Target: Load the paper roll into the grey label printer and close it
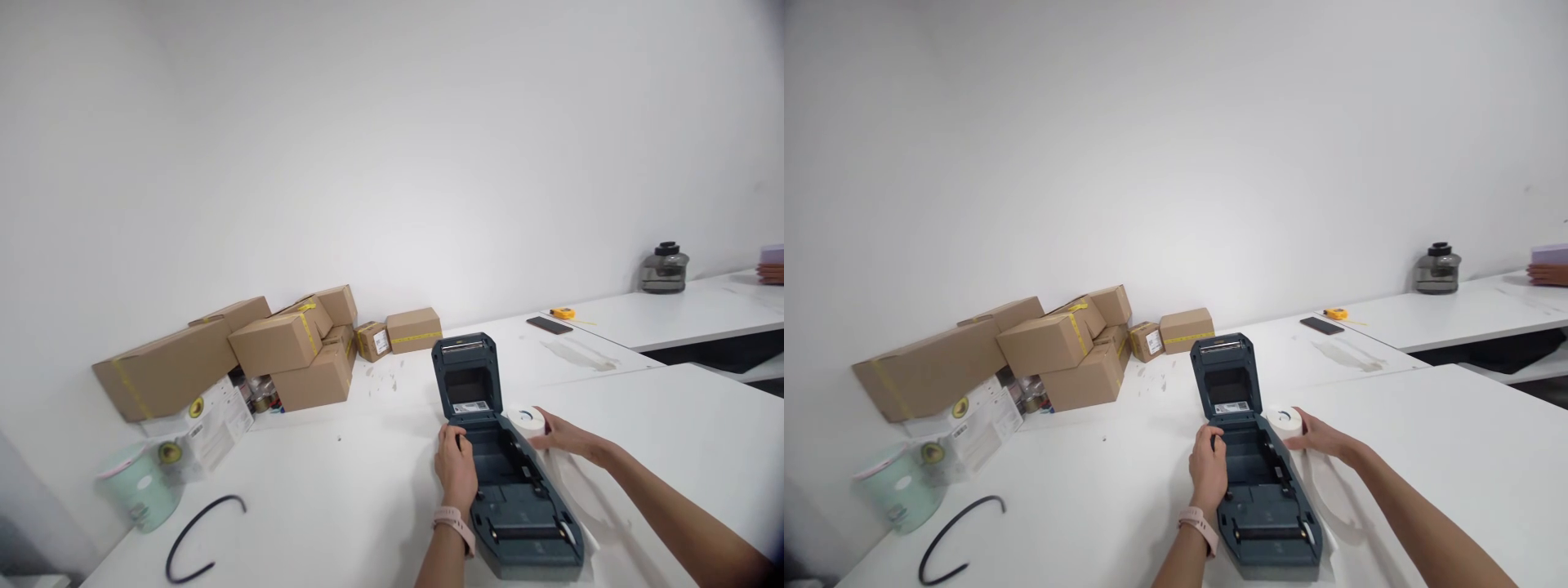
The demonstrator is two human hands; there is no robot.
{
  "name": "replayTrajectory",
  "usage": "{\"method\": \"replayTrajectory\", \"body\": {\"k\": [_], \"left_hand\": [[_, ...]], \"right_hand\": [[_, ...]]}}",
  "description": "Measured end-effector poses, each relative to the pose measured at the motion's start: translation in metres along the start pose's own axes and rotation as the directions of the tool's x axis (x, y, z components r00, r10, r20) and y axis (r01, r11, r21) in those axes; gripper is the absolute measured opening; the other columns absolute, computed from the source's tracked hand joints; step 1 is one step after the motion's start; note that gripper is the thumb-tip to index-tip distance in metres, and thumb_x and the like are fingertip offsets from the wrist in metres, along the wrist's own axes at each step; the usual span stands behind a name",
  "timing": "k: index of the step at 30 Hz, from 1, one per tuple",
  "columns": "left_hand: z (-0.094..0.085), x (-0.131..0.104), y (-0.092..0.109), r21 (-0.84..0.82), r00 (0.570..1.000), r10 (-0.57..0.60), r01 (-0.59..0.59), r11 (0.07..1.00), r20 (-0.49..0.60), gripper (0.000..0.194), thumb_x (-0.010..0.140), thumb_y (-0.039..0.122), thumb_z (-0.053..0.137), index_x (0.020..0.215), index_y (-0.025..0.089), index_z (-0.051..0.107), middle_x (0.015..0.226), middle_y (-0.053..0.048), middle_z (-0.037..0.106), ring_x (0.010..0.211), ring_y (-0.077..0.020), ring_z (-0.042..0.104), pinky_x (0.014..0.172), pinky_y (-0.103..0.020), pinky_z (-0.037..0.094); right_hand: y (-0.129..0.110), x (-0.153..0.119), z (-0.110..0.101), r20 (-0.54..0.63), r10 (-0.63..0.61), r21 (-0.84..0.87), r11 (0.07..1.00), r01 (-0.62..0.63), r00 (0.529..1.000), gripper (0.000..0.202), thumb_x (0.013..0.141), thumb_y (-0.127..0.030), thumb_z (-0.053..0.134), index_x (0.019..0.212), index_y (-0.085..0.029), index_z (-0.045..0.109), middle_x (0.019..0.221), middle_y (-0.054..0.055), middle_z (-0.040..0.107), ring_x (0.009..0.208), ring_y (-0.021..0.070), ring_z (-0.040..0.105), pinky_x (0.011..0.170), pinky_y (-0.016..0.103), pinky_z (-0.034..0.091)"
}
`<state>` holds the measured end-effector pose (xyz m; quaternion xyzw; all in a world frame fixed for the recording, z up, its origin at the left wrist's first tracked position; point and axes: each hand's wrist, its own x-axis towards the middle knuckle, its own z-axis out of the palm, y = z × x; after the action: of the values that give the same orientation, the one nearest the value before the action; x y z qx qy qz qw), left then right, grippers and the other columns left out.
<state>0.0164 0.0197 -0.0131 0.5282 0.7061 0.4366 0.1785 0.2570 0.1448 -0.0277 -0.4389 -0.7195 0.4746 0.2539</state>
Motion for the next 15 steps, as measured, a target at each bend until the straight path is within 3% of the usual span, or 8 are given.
{"method": "replayTrajectory", "body": {"k": [6, 15], "left_hand": [[-0.0020, -0.0034, 0.0020, -0.010, 1.000, -0.012, 0.012, 1.000, -0.003, 0.027, 0.092, 0.017, 0.041, 0.103, 0.023, 0.064, 0.119, -0.006, 0.069, 0.105, -0.0227, 0.065, 0.090, -0.033, 0.043], [0.0002, -0.0049, 0.0009, -0.031, 0.999, -0.043, 0.042, 0.999, -0.016, 0.028, 0.093, 0.018, 0.039, 0.105, 0.023, 0.064, 0.118, -0.006, 0.070, 0.109, -0.0213, 0.065, 0.093, -0.031, 0.044]], "right_hand": [[-0.0034, -0.0038, -0.0026, -0.004, 0.002, -0.025, 1.000, -0.002, 1.000, 0.079, 0.058, -0.052, 0.079, 0.127, -0.018, 0.061, 0.130, 0.016, 0.069, 0.122, 0.0397, 0.061, 0.105, 0.044, 0.049], [-0.0087, -0.0012, -0.0023, 0.006, -0.048, -0.018, 0.999, 0.048, 0.999, 0.074, 0.053, -0.053, 0.080, 0.118, -0.021, 0.067, 0.116, 0.012, 0.075, 0.117, 0.0398, 0.064, 0.101, 0.041, 0.051]]}}
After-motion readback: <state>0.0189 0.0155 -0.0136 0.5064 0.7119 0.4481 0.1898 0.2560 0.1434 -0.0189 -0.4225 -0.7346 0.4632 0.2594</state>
